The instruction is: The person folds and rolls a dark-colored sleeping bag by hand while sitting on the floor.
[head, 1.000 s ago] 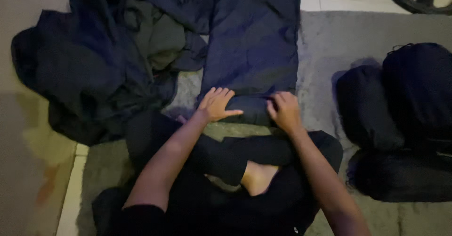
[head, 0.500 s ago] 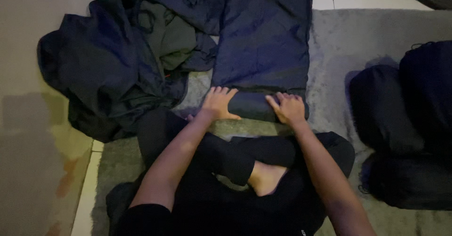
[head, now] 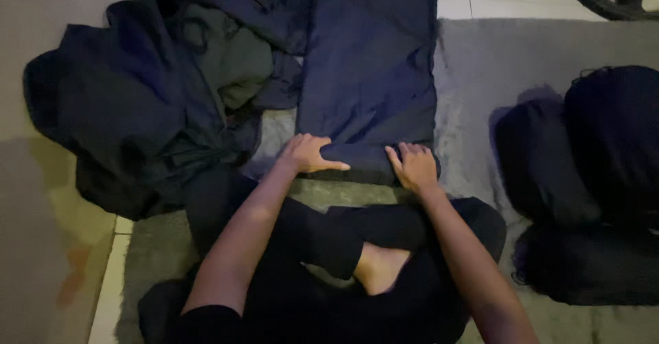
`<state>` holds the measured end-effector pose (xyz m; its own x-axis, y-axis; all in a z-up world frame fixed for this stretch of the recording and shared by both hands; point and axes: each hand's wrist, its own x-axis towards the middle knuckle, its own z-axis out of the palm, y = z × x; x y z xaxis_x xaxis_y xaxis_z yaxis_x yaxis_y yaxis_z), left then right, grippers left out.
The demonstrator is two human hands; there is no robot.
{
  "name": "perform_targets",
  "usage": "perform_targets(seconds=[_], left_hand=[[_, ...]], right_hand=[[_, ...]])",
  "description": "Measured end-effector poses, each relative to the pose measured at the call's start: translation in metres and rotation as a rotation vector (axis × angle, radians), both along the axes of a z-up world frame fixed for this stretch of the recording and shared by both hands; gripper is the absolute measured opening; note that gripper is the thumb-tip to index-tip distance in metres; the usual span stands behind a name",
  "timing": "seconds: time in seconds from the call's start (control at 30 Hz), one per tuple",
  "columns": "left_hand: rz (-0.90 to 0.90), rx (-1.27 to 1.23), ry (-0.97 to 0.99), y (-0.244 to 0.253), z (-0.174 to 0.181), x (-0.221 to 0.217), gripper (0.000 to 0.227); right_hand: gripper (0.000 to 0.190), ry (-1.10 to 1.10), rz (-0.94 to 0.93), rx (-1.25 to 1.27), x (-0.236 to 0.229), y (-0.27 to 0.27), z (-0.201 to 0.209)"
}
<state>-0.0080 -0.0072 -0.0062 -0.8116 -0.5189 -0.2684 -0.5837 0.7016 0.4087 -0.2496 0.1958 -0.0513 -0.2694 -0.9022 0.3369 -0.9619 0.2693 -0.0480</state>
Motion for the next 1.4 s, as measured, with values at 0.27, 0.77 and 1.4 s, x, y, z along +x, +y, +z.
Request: perform_targets(seconds=[0.27,0.77,1.4], left_hand=[[-0.203,-0.451,0.425,0.05,-0.006,-0.007,0.085],[-0.184,-0.214,0.053,0.01,-0.006,-0.027,0.109],[0.189,0.021,0.131,-0.01,0.014,0.012,0.085]], right_hand=[[0.093,-0.369,-0.291,0.621,-0.003,-0.037,0.02],[0.13,-0.028,0.148,0.428,-0.012,-0.006,0.024],[0.06,-0.525,-0.053,0.178,-0.034,-0.023,0.028]])
